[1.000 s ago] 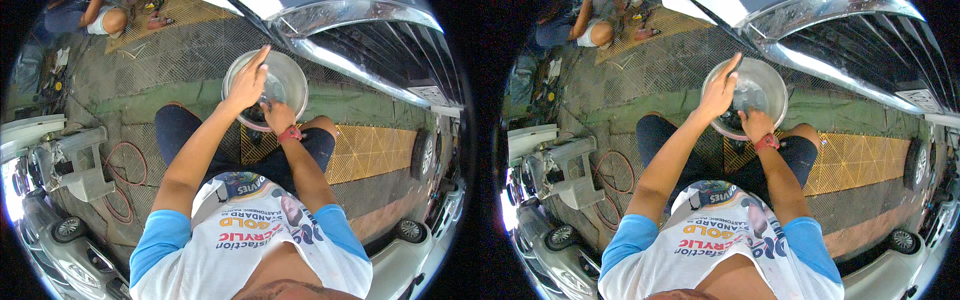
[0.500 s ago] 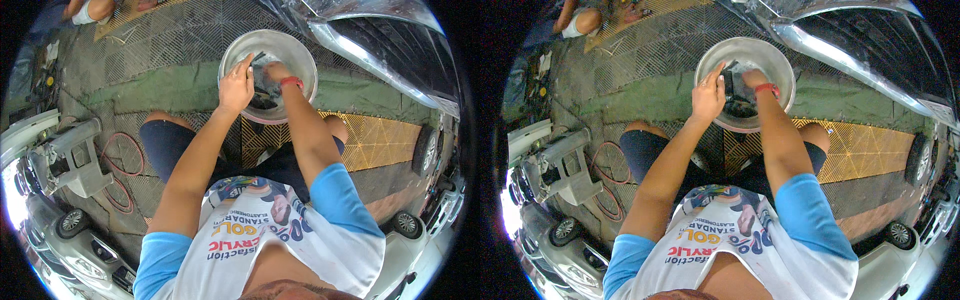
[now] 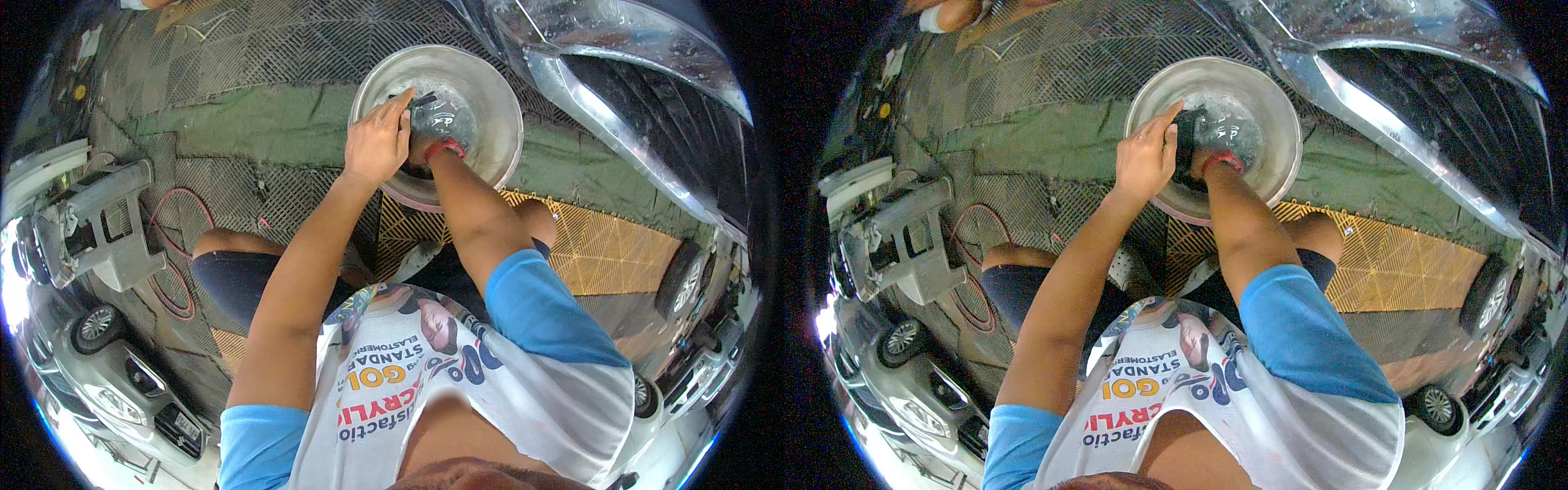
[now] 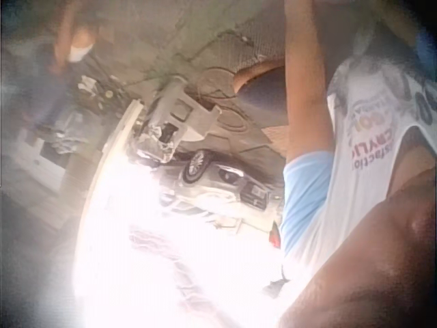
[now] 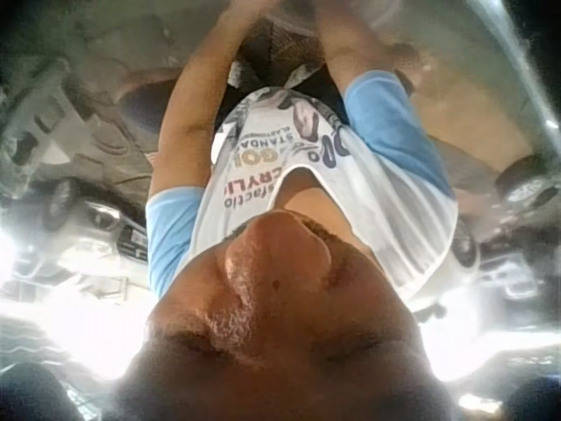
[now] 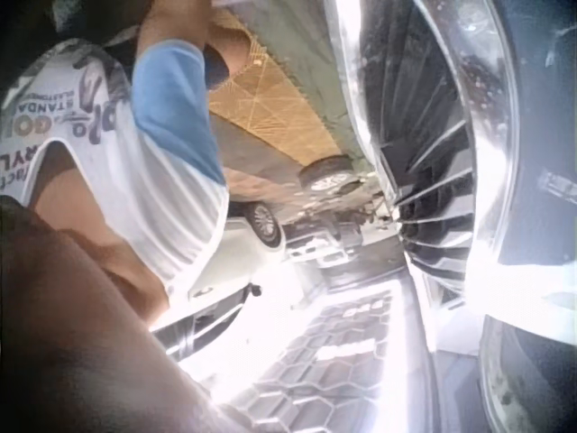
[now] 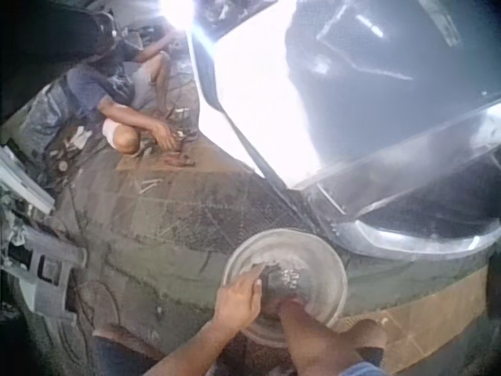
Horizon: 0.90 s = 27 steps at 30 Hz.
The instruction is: The person kneels in front of a white car and scrubs the front bumper with a sponge, repeatedly dipping it into a bucket of water. Another person is visible in the background working on the car's wheel area.
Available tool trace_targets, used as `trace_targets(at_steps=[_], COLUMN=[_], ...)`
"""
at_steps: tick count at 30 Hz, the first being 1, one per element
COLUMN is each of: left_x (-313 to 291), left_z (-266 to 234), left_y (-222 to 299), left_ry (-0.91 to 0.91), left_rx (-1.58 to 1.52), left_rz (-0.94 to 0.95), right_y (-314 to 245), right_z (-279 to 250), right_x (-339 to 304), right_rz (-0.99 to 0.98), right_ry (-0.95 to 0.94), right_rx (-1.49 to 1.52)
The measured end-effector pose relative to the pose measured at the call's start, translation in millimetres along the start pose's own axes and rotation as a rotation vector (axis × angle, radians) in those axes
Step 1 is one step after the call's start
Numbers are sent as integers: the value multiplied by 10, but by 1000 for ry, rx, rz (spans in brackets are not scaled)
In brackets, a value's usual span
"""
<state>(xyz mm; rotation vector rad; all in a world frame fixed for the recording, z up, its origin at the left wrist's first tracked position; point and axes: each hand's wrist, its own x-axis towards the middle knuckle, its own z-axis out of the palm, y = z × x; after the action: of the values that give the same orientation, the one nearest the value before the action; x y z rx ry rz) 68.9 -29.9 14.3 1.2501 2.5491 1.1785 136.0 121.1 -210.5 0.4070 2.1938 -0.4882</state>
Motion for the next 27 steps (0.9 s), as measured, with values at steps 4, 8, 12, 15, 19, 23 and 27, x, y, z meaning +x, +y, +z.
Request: trace_targets(at_steps=[4, 8, 12, 15, 19, 23, 27], left_x=[26, -61, 13, 35, 20, 10, 21], left_z=[31, -9, -25, -32, -13, -4, 2], left_y=[28, -110, -4, 9, 5, -53, -33], left_ry=[-31, -22, -80, -81, -79, -87, -115], left_rx=[27, 63, 84, 90, 103, 99, 121], left_rz=[7, -29, -22, -1, -12, -12, -47], right_y=[266, -146, 158, 89, -32, -7, 75], right_z=[-445, -1144, -1072, -679, -193, -268, -755], right_x=[-92, -923, -668, -291, -171, -403, -1030], right_rz=[-38, 196, 120, 68, 52, -52, -114], right_ry=[33, 474, 383, 143, 55, 28, 101], right_rx=[169, -55, 200, -18, -104, -162, -95])
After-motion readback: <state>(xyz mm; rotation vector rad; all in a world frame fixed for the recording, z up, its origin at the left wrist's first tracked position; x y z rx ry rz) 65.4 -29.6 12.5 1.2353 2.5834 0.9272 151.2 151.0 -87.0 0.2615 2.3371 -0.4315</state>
